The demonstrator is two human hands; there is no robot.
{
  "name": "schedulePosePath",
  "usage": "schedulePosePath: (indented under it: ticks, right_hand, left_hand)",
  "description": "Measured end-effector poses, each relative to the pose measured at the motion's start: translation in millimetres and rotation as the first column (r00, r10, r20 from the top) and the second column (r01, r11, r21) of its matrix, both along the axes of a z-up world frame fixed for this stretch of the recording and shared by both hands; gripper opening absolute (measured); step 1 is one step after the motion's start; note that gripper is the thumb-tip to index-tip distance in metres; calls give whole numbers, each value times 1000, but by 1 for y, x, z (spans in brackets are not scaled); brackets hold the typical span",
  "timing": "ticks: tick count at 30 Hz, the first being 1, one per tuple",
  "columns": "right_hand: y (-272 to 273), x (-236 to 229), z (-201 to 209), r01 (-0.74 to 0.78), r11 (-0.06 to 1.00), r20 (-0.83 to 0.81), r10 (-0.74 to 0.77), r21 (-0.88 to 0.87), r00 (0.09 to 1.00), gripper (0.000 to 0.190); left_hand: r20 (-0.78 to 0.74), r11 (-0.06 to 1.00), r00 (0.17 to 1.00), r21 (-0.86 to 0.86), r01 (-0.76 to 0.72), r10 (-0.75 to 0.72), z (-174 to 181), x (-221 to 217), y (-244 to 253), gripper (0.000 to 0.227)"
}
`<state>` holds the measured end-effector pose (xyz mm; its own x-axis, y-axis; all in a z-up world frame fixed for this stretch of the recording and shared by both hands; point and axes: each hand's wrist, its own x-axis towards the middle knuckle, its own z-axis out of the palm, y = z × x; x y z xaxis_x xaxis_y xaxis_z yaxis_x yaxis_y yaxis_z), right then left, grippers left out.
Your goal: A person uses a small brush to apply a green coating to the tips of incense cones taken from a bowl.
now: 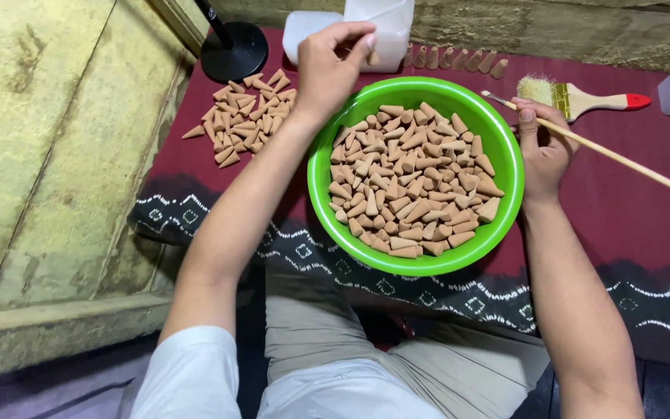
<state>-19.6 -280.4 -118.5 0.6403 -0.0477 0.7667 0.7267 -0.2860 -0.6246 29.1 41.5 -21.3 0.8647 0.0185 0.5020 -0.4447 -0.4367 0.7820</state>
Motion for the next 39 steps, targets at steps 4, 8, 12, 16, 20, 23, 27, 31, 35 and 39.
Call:
schedulePosePath:
  ticks: [4, 8, 12, 16, 20, 23, 27, 31, 35, 39]
  right_hand:
    - [-1, 0, -3, -7, 999, -15, 8, 32, 1000, 8]
    - [-2, 1, -5, 0, 999, -42, 1, 32, 999, 10]
    - [-2, -2, -5, 6, 999, -53, -4, 32, 999, 11]
    - [-2, -4, -1, 23, 1000, -30, -24, -9, 999, 10]
    - [-2, -5, 1, 26, 999, -29, -27, -25, 999, 11]
    - [-1, -7, 3, 20, 1000, -46, -20, -18, 999, 12]
    - [-1, -7, 2, 30, 1000, -95, -31, -10, 995, 11]
    - [-1, -7, 1, 39, 999, -100, -41, -20, 994, 13]
    - [2, -10, 6, 22, 1000, -131, -19, 21, 991, 17]
    - [3, -9, 4, -11, 998, -152, 19, 56, 988, 15]
  left_hand:
    - [91, 999, 996, 39, -7, 4, 2, -29, 34, 12]
    - [-30, 972, 996, 222, -73, 81, -18, -48, 75, 10]
    - [-90, 912, 984, 395, -108, 155, -18, -75, 101, 6]
    - [-37, 894, 989, 435, -111, 141, -27, -82, 114, 8]
    - [44, 837, 987, 525, -154, 154, -34, -83, 112, 15]
    - [137, 871, 990, 484, -81, 16, -23, -90, 88, 14]
    - [148, 828, 900, 474, 300, -411, -4, -107, 44, 15]
    - [52, 699, 828, 567, 436, -559, 5, -102, 12, 19]
    - [-456, 508, 800, 618, 600, -391, 28, -90, -11, 14]
    - [-676, 346, 706, 624, 701, -212, 48, -78, -27, 23]
